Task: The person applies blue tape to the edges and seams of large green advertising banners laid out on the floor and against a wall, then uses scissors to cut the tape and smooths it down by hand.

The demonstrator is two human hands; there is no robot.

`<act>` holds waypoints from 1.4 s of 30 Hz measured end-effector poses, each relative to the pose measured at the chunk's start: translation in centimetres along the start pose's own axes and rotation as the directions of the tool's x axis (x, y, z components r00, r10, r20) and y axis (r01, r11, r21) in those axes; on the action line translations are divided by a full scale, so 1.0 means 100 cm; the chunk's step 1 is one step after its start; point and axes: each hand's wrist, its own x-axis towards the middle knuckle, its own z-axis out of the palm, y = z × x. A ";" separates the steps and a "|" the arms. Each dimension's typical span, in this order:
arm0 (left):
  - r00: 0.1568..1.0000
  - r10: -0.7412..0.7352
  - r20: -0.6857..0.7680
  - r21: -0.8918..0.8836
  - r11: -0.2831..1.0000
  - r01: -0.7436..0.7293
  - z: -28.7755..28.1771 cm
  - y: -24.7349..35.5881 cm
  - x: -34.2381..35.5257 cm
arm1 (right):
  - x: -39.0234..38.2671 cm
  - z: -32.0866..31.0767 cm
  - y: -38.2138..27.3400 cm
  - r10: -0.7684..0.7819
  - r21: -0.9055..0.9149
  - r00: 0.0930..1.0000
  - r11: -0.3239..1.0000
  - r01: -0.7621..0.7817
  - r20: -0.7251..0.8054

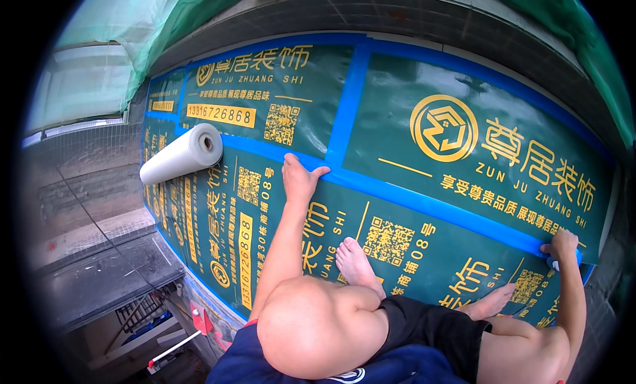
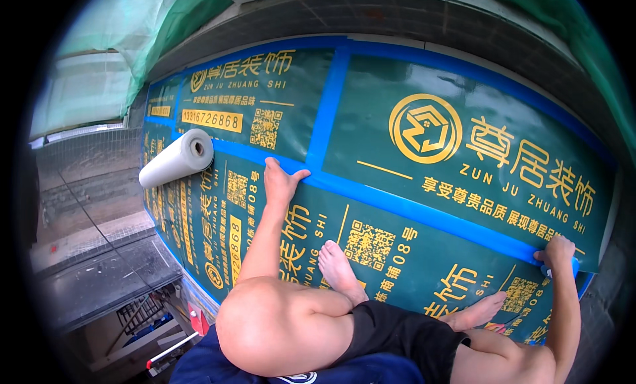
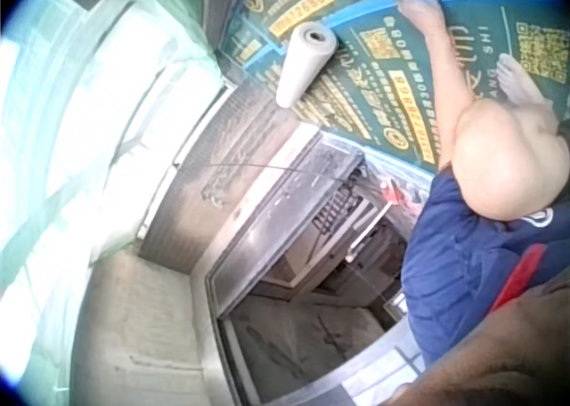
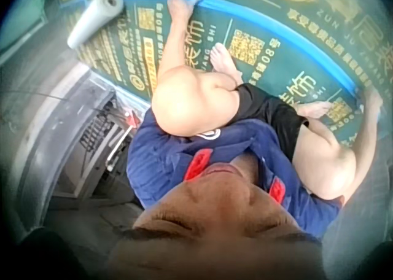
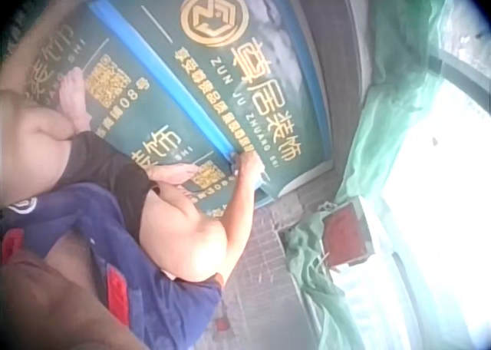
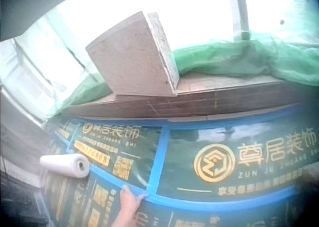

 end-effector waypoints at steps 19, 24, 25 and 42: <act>0.862 0.174 0.476 0.141 0.952 -0.271 0.022 0.058 -0.101 | -0.025 -0.010 -0.015 0.134 0.245 0.989 0.963 -0.116 -0.059; 0.746 0.336 0.575 -0.034 0.921 -0.389 0.047 0.190 -0.172 | -0.032 -0.013 -0.011 0.171 0.279 0.984 0.949 -0.151 -0.052; 0.724 0.382 0.575 -0.064 0.903 -0.425 0.051 0.215 -0.186 | -0.033 -0.012 -0.009 0.169 0.292 0.984 0.945 -0.146 -0.054; 0.176 0.792 0.585 -0.565 0.553 -0.612 0.094 0.430 -0.311 | -0.061 -0.020 0.032 -0.070 0.516 0.996 0.851 0.092 -0.063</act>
